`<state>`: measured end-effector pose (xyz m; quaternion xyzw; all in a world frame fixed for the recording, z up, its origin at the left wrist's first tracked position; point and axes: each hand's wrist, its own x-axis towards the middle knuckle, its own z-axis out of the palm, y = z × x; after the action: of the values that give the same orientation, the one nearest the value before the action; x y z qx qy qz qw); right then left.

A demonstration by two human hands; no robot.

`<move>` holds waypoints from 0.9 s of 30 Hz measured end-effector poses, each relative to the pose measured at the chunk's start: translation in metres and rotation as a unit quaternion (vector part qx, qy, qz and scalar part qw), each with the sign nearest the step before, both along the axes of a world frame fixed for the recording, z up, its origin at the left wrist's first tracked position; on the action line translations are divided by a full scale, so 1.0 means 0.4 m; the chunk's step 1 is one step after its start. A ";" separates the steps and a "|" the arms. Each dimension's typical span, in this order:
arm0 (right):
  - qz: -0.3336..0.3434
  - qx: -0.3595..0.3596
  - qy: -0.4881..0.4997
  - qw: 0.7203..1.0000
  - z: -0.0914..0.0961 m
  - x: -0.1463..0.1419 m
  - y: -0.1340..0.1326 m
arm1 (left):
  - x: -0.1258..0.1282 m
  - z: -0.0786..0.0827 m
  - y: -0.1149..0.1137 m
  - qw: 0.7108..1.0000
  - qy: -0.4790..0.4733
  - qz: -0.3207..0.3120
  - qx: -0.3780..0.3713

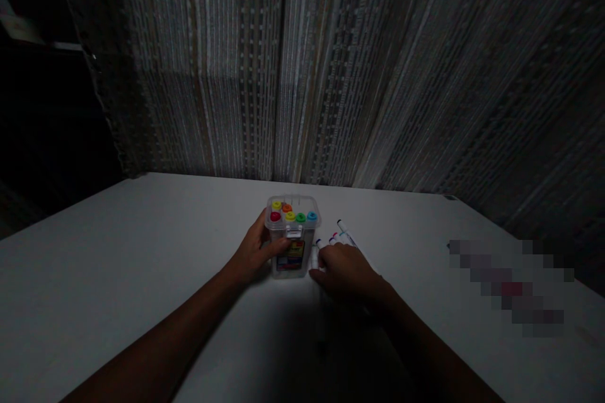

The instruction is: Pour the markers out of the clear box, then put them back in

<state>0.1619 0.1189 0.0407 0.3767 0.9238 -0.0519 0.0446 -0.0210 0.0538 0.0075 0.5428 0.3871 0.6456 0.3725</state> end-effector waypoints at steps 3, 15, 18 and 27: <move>-0.021 0.029 0.008 0.999 -0.009 0.000 0.013 | -0.001 -0.001 0.000 1.000 0.000 0.007 -0.001; -0.091 0.074 0.057 0.991 -0.023 0.020 0.059 | -0.001 0.000 -0.001 1.000 0.009 0.009 0.002; -0.099 0.076 0.059 0.990 -0.019 0.028 0.069 | -0.002 -0.001 0.000 1.000 0.011 0.005 0.002; -0.091 0.056 0.037 0.994 -0.009 0.025 0.062 | 0.000 0.000 -0.002 1.000 -0.005 0.011 -0.010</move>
<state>0.1721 0.1435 0.0373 0.4593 0.8880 -0.0180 -0.0156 -0.0210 0.0532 0.0074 0.5314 0.3977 0.6484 0.3728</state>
